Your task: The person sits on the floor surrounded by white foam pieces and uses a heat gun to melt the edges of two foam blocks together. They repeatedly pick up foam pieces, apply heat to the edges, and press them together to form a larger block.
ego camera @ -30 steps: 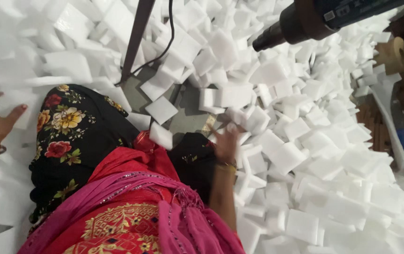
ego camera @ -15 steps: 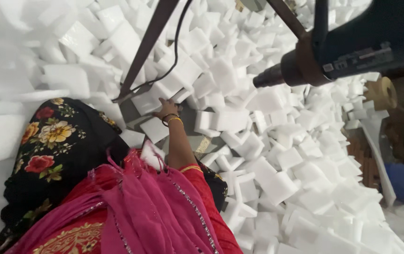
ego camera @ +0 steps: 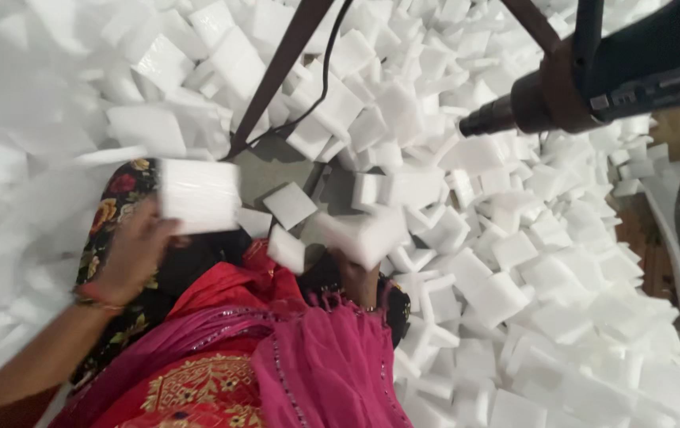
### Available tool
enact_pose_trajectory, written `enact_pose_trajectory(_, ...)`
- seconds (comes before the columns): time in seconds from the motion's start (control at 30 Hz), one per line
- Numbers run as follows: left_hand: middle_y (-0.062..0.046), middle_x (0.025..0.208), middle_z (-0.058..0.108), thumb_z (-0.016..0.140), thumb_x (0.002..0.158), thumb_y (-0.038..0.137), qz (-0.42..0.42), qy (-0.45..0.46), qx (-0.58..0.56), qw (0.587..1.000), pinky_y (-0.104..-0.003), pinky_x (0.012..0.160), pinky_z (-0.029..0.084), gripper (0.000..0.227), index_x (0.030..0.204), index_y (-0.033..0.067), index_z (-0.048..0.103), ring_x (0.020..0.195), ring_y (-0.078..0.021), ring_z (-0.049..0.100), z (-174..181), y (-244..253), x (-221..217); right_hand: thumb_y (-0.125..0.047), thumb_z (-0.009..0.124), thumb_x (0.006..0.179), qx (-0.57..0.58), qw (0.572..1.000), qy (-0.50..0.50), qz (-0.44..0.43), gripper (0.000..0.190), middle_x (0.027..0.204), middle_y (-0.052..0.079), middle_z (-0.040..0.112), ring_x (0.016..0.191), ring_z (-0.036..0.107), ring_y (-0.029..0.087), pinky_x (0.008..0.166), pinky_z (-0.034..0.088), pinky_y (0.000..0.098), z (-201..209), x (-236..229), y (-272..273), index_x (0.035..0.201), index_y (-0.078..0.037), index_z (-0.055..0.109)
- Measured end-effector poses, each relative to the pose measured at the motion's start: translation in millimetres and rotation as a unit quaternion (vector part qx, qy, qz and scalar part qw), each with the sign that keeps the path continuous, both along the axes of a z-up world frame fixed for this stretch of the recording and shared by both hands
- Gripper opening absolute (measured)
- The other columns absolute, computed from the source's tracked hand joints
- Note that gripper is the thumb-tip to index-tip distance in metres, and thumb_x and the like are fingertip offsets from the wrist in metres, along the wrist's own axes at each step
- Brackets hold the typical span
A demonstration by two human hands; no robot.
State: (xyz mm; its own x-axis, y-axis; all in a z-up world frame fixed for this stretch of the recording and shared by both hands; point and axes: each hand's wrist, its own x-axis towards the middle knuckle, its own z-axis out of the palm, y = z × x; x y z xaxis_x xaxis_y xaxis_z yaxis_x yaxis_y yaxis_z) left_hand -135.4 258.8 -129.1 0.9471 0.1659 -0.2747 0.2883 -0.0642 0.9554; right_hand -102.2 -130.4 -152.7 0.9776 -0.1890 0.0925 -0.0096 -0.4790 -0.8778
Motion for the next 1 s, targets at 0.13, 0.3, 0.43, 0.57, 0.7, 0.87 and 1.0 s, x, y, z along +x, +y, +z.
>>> enact_pose_trajectory(0.13,-0.012,0.119,0.067,0.062,0.092,0.01,-0.075,-0.089,-0.02,0.993,-0.032,0.082,0.056,0.047,0.137,0.0021,0.055,0.098,-0.0186,0.068,14.2,-64.3,0.8,-0.013,0.082,0.089,0.017,0.99,0.102,0.095,0.035,0.102,0.015,0.085,0.09,0.083,0.025,0.079,0.064,0.0365,41.8,-64.0,17.7,0.119,0.005,0.077)
enact_pose_trajectory(0.3,-0.011,0.125,0.059,0.07,0.091,0.015,-0.225,-0.132,-0.006,0.965,-0.034,0.098,0.052,0.055,0.143,0.0085,0.054,0.113,-0.0214,0.063,10.6,-92.0,-21.5,-0.027,0.091,0.076,-0.131,0.986,0.036,0.1,0.078,0.104,0.018,0.074,0.092,0.076,0.034,0.074,0.06,0.0375,105.7,-88.2,47.6,0.132,0.006,0.048)
enact_pose_trajectory(0.43,-0.009,0.144,0.053,0.062,0.094,0.031,-0.315,0.034,-0.342,0.885,-0.038,0.105,0.052,0.061,0.149,0.0183,0.04,0.126,-0.0223,0.06,35.1,-92.9,-20.9,-0.047,0.084,0.073,-0.143,0.971,-0.113,0.157,0.104,0.119,0.022,0.068,0.104,0.072,0.038,0.084,0.058,0.0396,144.3,-88.1,52.8,0.143,0.011,0.033)
enact_pose_trajectory(0.57,0.002,0.145,0.056,0.029,0.092,0.067,-0.254,0.191,-0.543,0.777,-0.044,0.094,0.054,0.074,0.149,0.0223,0.043,0.116,-0.0217,0.064,67.6,-95.9,-16.9,-0.058,0.068,0.092,-0.078,0.979,-0.126,0.142,0.085,0.121,0.019,0.068,0.11,0.071,0.037,0.094,0.055,0.0427,160.4,-88.2,55.6,0.141,0.008,0.044)
enact_pose_trajectory(0.7,-0.011,0.129,0.064,0.019,0.094,0.078,-0.357,0.219,-0.52,0.744,-0.048,0.092,0.056,0.09,0.15,0.0128,0.047,0.109,-0.0258,0.066,66.7,-85.7,0.1,-0.05,0.057,0.095,-0.143,0.932,-0.202,0.266,0.065,0.125,0.017,0.066,0.118,0.064,0.036,0.115,0.042,0.0534,179.4,-76.1,49.2,0.133,0.002,0.055)
enact_pose_trajectory(0.87,-0.011,0.125,0.071,0.029,0.089,0.073,-0.329,0.319,-0.481,0.747,-0.049,0.092,0.055,0.084,0.144,0.0137,0.052,0.107,-0.026,0.071,77.4,-90.9,0.6,-0.039,0.061,0.083,-0.297,0.842,-0.242,0.38,0.045,0.112,0.003,0.071,0.118,0.066,0.024,0.126,0.027,0.0669,200.9,-81.5,54.9,0.117,-0.011,0.07)
enact_pose_trajectory(1.0,-0.017,0.124,0.068,0.054,0.093,0.053,-0.234,0.34,-0.549,0.727,-0.047,0.096,0.055,0.07,0.145,0.005,0.051,0.107,-0.0298,0.069,76.0,-102.6,4.5,-0.049,0.07,0.081,-0.347,0.79,-0.263,0.432,0.053,0.112,0.003,0.071,0.116,0.067,0.026,0.119,0.024,0.0684,211.3,-76.9,50.7,0.119,-0.012,0.073)
